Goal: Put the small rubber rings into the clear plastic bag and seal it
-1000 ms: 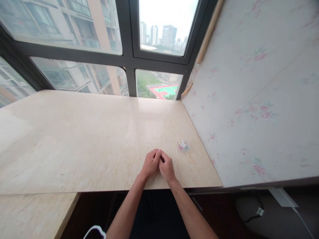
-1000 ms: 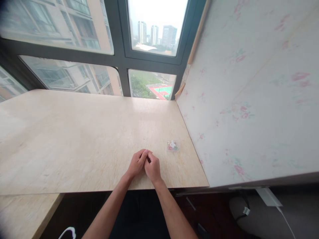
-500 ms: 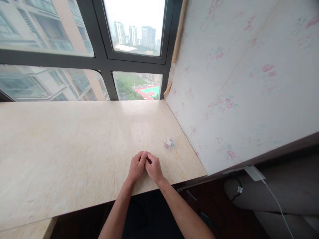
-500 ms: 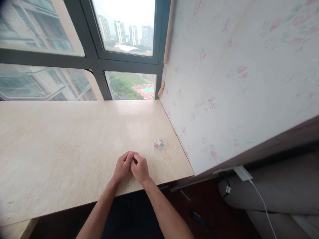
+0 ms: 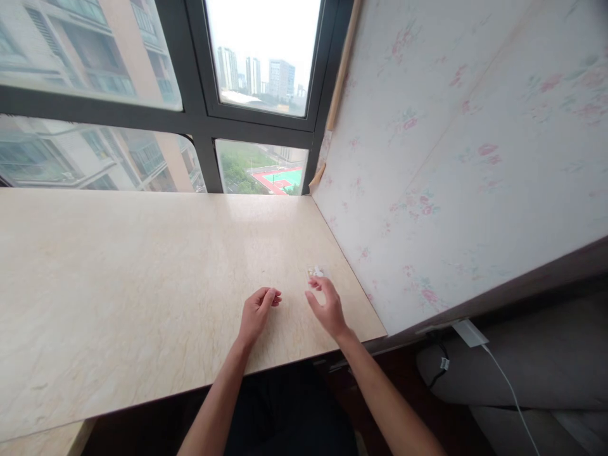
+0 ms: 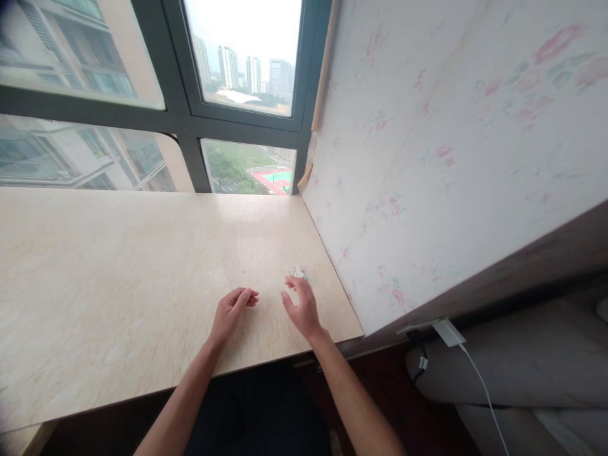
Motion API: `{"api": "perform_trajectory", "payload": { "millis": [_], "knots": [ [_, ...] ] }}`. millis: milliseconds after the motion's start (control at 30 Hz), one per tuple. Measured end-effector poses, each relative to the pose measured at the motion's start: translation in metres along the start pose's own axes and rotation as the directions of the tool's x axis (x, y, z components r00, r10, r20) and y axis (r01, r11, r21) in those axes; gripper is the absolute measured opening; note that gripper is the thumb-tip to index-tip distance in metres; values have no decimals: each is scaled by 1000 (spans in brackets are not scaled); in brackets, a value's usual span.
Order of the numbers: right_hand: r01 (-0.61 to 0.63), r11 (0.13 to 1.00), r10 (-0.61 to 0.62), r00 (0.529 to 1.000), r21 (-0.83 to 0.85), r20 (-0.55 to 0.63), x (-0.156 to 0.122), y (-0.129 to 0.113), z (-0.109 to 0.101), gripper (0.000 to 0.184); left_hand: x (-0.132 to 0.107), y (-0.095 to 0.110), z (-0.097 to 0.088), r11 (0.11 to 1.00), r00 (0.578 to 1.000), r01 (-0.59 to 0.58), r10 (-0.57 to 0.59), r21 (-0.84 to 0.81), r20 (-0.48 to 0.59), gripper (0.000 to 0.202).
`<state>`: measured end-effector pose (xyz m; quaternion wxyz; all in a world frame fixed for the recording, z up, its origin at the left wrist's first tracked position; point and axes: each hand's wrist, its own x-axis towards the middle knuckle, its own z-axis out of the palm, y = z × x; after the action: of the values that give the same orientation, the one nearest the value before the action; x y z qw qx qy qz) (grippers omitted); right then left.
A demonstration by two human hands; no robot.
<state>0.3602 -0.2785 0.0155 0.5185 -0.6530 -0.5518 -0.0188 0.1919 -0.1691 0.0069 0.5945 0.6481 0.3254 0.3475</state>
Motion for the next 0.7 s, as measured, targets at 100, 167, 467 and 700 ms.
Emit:
{"api": "perform_trajectory", "payload": {
  "millis": [100,167,467,700],
  "knots": [
    [-16,990,34,991,-143,126,22,40,-23,72,0,1,1,1000,1000,1,-2,-6,-6,35],
    [-32,979,87,959,-201,271,33,62,-32,91,0,2,1,1000,1000,0,0,-20,-12,35],
    [-40,986,100,915,-159,391,42,81,-28,87,-1,0,0,999,999,-16,15,-48,-29,34],
    [-11,1000,9,922,3,388,39,47,-11,85,-7,-1,0,992,982,-129,128,2,-138,22]
  ]
}}
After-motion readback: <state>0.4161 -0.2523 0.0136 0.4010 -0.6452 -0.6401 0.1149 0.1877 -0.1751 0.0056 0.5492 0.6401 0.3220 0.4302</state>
